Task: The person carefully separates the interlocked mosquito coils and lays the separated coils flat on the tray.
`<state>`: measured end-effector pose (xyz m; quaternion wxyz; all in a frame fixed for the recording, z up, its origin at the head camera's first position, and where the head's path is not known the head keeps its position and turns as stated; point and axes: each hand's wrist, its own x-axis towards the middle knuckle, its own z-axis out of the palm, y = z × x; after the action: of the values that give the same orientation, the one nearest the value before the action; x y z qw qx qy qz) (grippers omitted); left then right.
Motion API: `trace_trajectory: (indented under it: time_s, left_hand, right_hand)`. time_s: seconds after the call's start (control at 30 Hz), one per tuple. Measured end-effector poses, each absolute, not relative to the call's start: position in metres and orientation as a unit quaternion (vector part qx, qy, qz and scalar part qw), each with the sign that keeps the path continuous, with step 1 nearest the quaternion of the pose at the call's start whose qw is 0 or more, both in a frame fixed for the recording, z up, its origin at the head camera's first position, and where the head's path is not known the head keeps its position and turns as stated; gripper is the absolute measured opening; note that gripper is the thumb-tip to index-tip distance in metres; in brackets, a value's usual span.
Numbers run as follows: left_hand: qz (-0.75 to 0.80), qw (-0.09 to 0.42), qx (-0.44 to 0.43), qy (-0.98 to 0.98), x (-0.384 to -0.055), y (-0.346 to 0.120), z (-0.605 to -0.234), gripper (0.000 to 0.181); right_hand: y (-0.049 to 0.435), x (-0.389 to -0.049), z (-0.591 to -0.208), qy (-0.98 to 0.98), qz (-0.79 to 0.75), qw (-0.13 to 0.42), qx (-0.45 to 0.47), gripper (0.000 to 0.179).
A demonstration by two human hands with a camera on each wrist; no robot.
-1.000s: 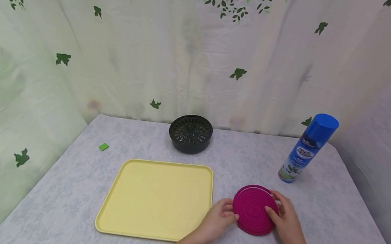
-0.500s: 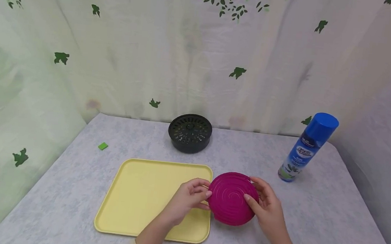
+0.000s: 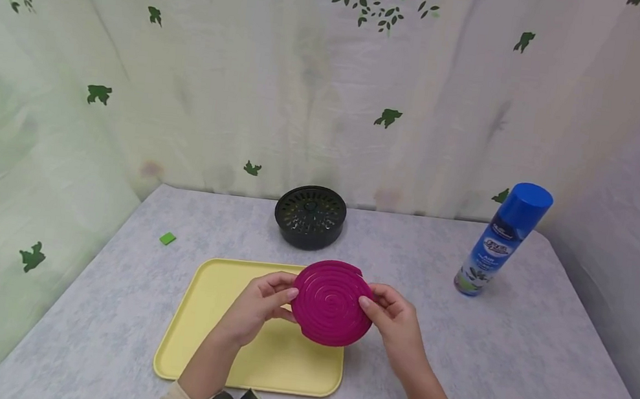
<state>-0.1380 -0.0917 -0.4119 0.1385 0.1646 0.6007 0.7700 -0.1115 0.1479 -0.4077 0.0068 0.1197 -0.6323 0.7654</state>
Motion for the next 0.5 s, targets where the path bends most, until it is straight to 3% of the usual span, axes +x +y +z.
trace_trajectory:
  time_s: [0.2,0.5]
  left_hand:
    - [0.793,0.15,0.188,0.56,-0.1384,-0.0962,-0.4127,0.023]
    - [0.814,0.171,0.183,0.525,-0.1357,-0.0918,-0.4117,0.016]
  right_hand:
    - [0.1446,-0.1148,-0.4062,-0.605,0.789,-0.025,0.105,0.013]
    - [0.1465,-0.1144,-0.4031,-0.523,0.837,-0.107,0.123,0.021]
